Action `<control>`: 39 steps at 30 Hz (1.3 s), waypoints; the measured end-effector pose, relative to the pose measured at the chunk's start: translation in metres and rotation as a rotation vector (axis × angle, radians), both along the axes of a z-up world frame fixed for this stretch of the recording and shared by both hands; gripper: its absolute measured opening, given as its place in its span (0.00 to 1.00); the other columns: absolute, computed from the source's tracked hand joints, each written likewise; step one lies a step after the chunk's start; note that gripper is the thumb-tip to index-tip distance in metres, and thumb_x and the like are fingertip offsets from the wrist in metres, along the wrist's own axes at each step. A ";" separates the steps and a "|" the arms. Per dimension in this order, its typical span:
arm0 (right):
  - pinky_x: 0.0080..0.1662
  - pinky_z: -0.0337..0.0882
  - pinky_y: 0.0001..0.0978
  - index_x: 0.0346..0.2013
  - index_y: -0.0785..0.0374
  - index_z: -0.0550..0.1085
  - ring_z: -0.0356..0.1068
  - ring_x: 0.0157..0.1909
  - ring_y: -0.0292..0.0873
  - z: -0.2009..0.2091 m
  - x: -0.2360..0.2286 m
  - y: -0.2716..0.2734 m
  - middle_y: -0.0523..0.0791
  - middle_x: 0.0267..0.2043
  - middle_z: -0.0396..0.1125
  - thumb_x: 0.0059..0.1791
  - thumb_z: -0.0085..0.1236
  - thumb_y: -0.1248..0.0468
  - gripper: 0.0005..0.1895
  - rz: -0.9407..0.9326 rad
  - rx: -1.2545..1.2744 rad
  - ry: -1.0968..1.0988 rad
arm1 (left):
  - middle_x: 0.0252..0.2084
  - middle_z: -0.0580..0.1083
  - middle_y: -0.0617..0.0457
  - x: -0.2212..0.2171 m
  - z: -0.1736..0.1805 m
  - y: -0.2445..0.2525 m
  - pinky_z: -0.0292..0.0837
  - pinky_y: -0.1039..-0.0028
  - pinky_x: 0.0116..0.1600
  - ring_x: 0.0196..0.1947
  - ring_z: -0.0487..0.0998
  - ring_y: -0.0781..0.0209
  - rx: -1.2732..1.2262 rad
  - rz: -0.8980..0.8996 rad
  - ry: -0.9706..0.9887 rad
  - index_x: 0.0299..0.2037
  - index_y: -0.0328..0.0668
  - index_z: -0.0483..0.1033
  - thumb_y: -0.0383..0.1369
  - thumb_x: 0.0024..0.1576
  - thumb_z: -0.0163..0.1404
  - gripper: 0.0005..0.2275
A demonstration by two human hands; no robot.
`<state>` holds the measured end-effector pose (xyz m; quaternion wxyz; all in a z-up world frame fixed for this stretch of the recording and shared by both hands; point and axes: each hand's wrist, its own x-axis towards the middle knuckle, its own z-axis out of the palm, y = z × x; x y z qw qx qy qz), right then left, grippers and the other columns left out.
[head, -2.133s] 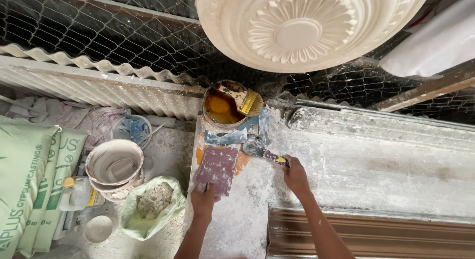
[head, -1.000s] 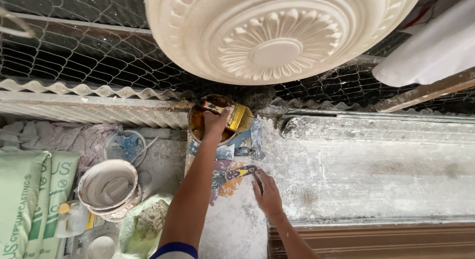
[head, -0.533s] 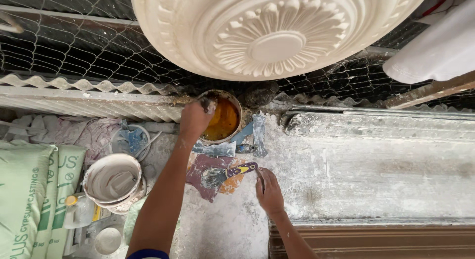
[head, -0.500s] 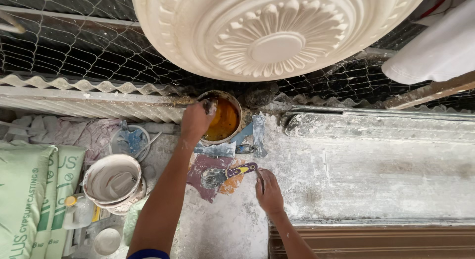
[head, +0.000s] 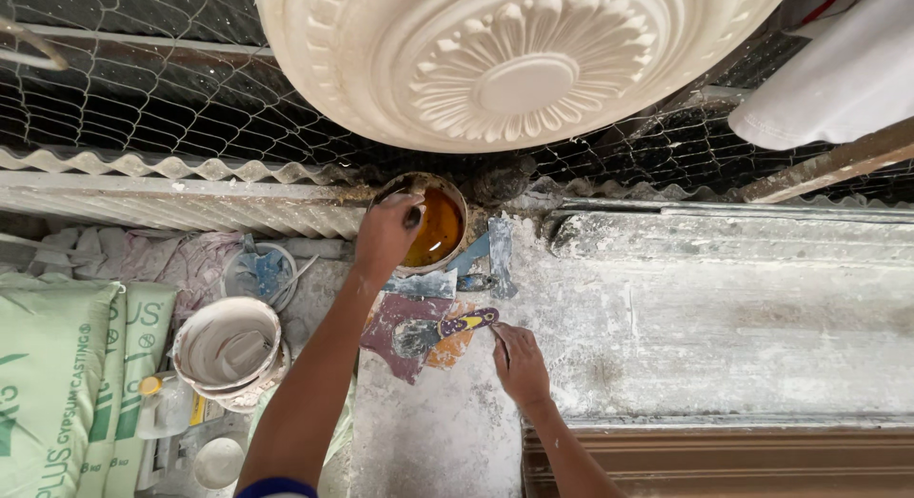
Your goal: The person places a long wooden molding on a workbench, then uses a brush to apply brown paint along its length. After painting, the person mixes a white paste in a bucket using a small trowel and then stirs the mixture with a brush.
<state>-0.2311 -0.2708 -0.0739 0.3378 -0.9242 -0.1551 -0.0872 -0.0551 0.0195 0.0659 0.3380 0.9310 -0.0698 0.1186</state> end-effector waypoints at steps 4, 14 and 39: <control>0.58 0.71 0.44 0.54 0.67 0.72 0.67 0.57 0.55 0.004 0.002 -0.001 0.52 0.54 0.71 0.51 0.52 0.66 0.17 -0.005 0.000 -0.012 | 0.43 0.81 0.39 0.003 -0.008 -0.003 0.79 0.64 0.42 0.34 0.83 0.48 -0.014 0.024 0.100 0.53 0.40 0.81 0.32 0.59 0.59 0.13; 0.57 0.69 0.44 0.55 0.66 0.72 0.67 0.57 0.56 0.017 0.000 0.003 0.54 0.54 0.70 0.51 0.53 0.64 0.18 -0.051 0.097 0.059 | 0.55 0.79 0.38 -0.051 -0.014 -0.005 0.79 0.67 0.51 0.49 0.85 0.50 -0.334 -0.008 -0.223 0.54 0.40 0.80 0.30 0.61 0.56 0.12; 0.51 0.77 0.31 0.59 0.64 0.68 0.74 0.49 0.38 0.018 -0.121 -0.133 0.45 0.52 0.71 0.58 0.41 0.56 0.20 -0.585 0.754 0.426 | 0.62 0.73 0.32 -0.065 0.027 -0.021 0.75 0.71 0.41 0.36 0.82 0.57 -0.326 0.073 -0.513 0.51 0.37 0.80 0.24 0.59 0.50 0.12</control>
